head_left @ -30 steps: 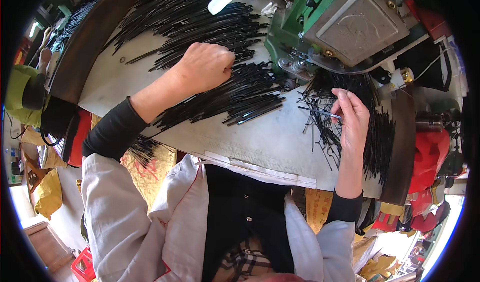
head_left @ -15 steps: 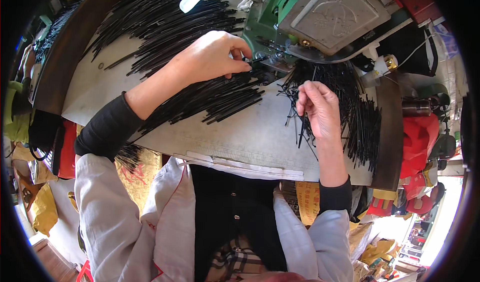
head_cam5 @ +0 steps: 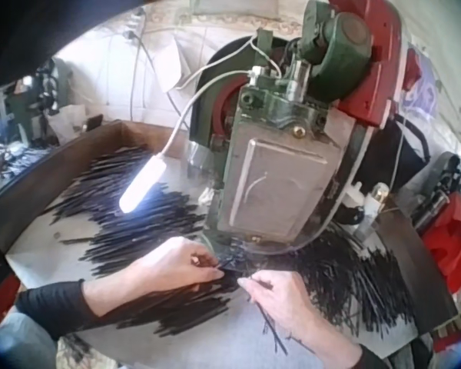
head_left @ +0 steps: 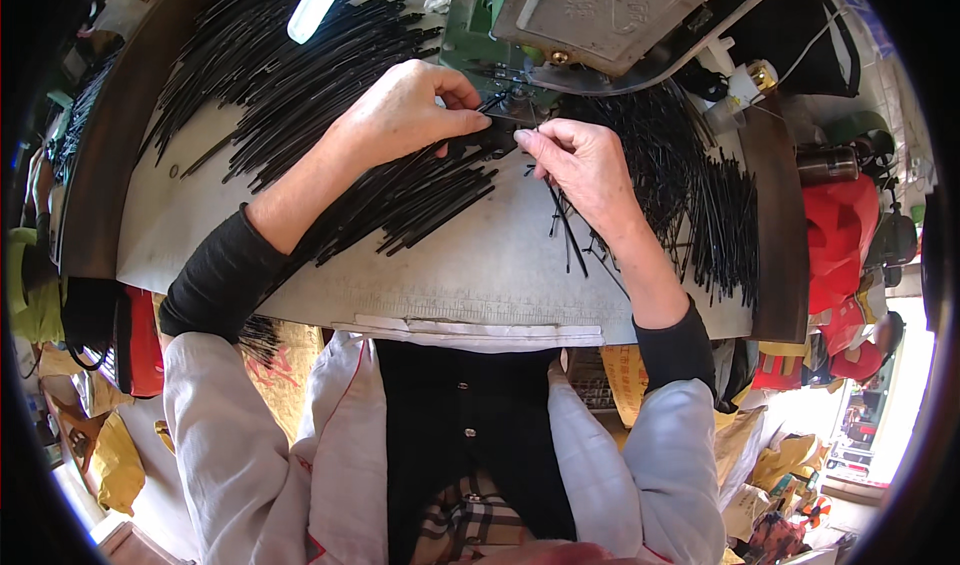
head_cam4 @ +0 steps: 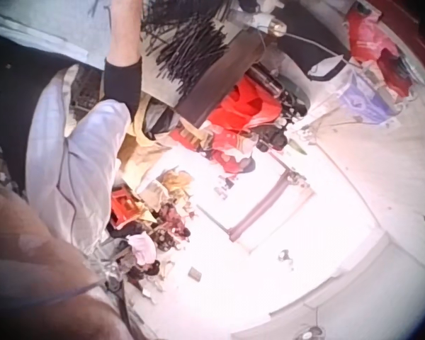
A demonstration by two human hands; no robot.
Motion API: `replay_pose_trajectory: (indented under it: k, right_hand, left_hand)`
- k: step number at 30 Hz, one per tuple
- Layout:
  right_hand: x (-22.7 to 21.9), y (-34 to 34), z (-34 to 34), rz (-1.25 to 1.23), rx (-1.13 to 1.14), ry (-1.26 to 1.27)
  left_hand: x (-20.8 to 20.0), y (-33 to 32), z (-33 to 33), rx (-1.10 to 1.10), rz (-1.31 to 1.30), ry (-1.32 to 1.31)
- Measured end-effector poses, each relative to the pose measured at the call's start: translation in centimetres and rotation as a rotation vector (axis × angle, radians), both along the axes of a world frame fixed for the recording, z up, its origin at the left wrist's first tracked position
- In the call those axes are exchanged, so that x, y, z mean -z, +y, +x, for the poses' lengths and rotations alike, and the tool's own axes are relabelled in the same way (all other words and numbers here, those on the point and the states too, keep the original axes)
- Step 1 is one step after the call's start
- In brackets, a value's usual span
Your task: The person assembles umbrella rib components by picking up frame struts and joining thin wire pieces to them using a tabletop machine.
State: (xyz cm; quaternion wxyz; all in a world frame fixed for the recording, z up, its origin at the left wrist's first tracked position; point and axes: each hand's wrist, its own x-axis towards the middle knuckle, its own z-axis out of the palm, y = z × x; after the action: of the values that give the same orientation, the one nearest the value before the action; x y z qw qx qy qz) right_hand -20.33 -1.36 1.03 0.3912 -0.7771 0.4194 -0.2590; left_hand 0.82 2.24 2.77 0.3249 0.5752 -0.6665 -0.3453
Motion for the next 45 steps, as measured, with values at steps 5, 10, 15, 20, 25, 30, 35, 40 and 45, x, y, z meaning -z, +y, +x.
replay_pose_trajectory:
  k: [5,10,15,20,25,30,35,40,45]
  right_hand:
    - [0.1,-0.2,0.1,0.031,0.003,-0.046]
    - [-0.2,-0.1,0.7,0.094,-0.015,-0.075]
    - [-0.4,-0.2,0.6,0.213,-0.016,-0.139]
    - [-0.3,-0.7,0.2,0.281,-0.037,-0.226]
    - [0.1,-1.0,0.7,0.349,-0.032,-0.298]
    - [0.0,-1.0,0.5,0.365,-0.021,-0.306]
    - [0.0,-1.0,0.6,0.358,-0.021,-0.295]
    - [-0.1,-1.0,0.5,0.36,-0.029,-0.29]
    - [-0.1,-1.0,0.5,0.387,-0.033,-0.305]
  left_hand:
    - [0.4,-0.1,-0.3,-0.006,-0.03,0.034]
    - [0.6,-0.1,-0.4,-0.01,-0.035,0.06]
    - [0.7,-0.2,-0.5,0.007,-0.061,0.089]
    - [0.4,-0.3,-1.1,-0.007,-0.079,0.078]
    - [0.8,-0.5,-0.4,-0.006,-0.09,0.09]
    - [0.9,-0.6,-0.5,0.023,-0.046,0.066]
    - [0.9,-0.7,-0.4,0.032,-0.034,0.104]
    - [0.9,-1.1,0.1,0.099,0.187,0.314]
    - [0.3,-0.8,-0.2,0.081,0.137,0.207]
